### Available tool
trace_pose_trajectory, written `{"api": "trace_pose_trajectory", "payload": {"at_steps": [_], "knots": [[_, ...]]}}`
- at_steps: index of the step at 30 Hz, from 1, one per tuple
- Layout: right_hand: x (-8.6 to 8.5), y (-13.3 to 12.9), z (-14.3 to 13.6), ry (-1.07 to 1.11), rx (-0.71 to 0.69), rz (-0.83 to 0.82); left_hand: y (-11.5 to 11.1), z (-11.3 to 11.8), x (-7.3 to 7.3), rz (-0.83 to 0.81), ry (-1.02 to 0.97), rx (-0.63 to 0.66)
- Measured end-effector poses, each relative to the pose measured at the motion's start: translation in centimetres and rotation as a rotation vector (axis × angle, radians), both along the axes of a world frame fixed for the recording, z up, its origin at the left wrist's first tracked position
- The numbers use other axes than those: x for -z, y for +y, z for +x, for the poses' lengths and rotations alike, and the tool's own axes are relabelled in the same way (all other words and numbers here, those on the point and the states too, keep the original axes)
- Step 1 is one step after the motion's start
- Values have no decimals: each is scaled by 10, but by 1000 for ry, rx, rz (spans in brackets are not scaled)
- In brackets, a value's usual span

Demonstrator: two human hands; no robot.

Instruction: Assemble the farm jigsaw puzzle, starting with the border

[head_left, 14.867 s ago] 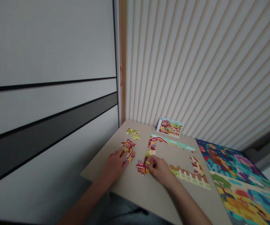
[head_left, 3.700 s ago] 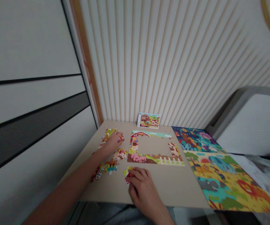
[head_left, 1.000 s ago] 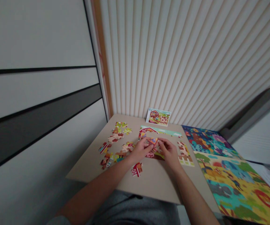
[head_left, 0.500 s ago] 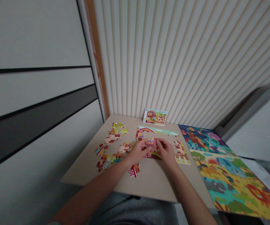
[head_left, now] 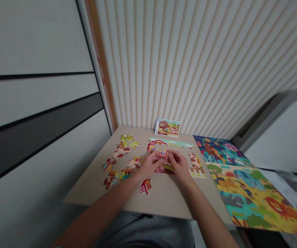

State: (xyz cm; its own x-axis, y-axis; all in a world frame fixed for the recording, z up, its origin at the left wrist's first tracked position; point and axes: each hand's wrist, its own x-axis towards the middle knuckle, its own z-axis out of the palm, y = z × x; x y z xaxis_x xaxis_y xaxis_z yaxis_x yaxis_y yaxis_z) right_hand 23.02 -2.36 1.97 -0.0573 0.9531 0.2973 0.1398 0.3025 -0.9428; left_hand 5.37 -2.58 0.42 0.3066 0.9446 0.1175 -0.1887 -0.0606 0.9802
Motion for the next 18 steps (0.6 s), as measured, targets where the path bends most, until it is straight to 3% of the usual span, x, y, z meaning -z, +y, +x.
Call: {"api": "trace_pose_trajectory", "payload": {"at_steps": [3, 7, 10, 12, 15, 18], "knots": [[-2, 0, 0, 16, 17, 2, 4, -4, -6, 15, 16, -114], [-2, 1, 0, 19, 56, -1, -4, -23, -28, 130, 136, -295], [-2, 1, 0, 2, 59, -7, -35, -45, -43, 349, 532, -311], [-3, 0, 0, -5, 56, -14, -64, -55, -44, 472, 787, -298], [-5, -2, -1, -17, 39, -18, -105, -61, -35, 547, 1036, -256], [-6, -4, -2, -41, 21, -21, -131, -57, -24, 543, 1139, -209]]}}
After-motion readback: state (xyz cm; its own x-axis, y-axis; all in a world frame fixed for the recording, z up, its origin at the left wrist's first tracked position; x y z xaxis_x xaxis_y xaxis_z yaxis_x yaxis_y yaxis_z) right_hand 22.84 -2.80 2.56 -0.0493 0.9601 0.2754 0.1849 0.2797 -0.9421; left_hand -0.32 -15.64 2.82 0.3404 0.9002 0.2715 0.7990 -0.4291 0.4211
